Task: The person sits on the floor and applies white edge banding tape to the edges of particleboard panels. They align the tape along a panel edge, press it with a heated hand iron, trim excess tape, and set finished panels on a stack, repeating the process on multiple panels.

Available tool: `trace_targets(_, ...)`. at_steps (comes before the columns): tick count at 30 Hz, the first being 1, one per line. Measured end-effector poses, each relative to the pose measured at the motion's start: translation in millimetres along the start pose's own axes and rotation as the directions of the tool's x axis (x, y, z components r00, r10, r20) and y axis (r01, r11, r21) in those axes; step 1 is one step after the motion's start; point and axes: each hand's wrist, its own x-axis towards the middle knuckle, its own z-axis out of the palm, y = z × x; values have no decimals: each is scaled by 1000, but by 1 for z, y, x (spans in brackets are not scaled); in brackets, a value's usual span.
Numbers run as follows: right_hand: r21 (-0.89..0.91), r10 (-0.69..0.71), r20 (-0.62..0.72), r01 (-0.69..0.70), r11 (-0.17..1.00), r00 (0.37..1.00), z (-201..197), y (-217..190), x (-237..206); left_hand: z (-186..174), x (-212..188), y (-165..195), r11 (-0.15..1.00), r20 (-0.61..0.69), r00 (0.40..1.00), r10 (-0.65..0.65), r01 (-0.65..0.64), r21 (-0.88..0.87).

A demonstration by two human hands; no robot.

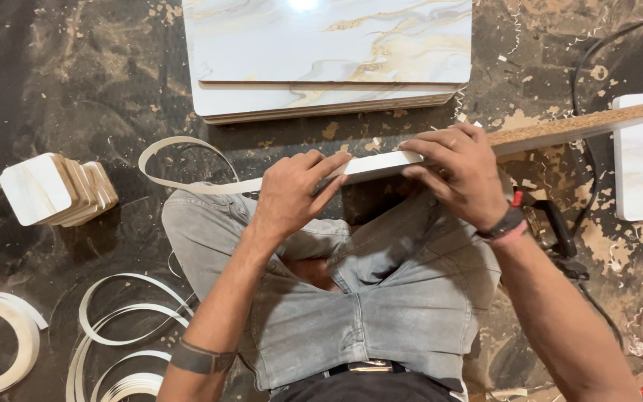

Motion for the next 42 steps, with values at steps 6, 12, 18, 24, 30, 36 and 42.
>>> trace_targets(6, 35, 62, 19, -63, 997, 998, 1, -11, 16, 0, 5, 7, 993, -155, 981, 114, -110, 34)
trace_targets(12, 7, 41, 126, -42, 999, 991, -6, -6, 26, 14, 17, 22, 997, -129, 991, 22, -31, -68)
trace_targets(18, 57, 79, 165, -89, 994, 983, -9, -5, 27, 20, 14, 23, 997, -172, 985, 22, -35, -75)
trace_targets(24, 80, 50, 39, -53, 995, 998, -14, 0, 12, 21, 17, 22, 991, -174, 977, 125, -131, -22)
trace_targets(30, 63, 105, 43, -107, 992, 994, -11, -1, 4, 17, 19, 23, 980, -186, 965, 187, -196, -30)
trace_targets(36, 69, 100, 30, -102, 992, 995, -1, -10, 9, 17, 17, 19, 987, -166, 975, 144, -155, -50)
trace_targets(42, 54, 89, 62, -92, 994, 994, 3, -17, 15, 14, 13, 17, 989, -163, 982, 92, -109, -99)
